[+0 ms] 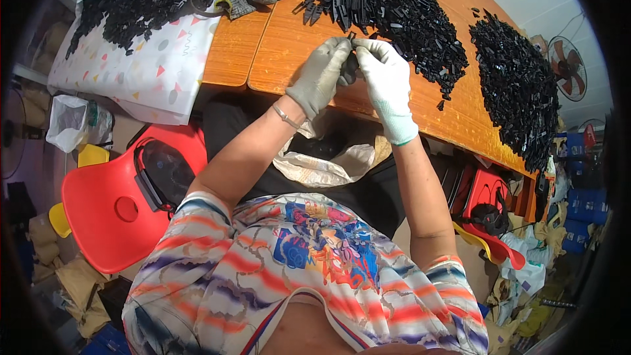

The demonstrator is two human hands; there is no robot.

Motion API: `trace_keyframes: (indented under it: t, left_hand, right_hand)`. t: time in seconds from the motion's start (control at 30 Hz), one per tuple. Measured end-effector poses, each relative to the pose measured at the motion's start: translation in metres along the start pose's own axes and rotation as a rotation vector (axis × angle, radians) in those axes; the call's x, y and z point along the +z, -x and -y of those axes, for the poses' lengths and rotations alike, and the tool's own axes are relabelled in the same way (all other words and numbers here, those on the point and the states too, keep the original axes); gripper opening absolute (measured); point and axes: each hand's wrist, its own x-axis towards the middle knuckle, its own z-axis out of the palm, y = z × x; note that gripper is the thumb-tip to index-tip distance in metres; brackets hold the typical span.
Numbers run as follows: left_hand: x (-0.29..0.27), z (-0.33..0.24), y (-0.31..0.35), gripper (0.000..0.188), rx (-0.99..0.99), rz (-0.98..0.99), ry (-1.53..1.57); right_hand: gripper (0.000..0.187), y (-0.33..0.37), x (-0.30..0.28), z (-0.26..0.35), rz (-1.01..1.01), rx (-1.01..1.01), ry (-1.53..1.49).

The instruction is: Assembling small black plastic components at a workbench and placing them into a bag.

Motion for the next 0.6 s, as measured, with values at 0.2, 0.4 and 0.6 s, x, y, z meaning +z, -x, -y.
trace_keyframes:
  t: [0.2, 0.4, 0.6]
  left_hand:
    - [0.003, -0.004, 0.006, 0.023, -0.077, -0.09, 0.174]
    - [0.006, -0.008, 0.009, 0.024, 0.0, -0.045, -0.007]
    - [0.009, -0.007, 0.01, 0.02, -0.004, -0.092, -0.057]
  right_hand:
    - [0.019, -0.004, -0.004, 0.002, -0.093, -0.056, -0.004]
    - [0.02, -0.002, 0.002, 0.005, -0.092, -0.117, -0.079]
    - [0.021, 0.001, 0.002, 0.008, -0.076, -0.119, -0.047]
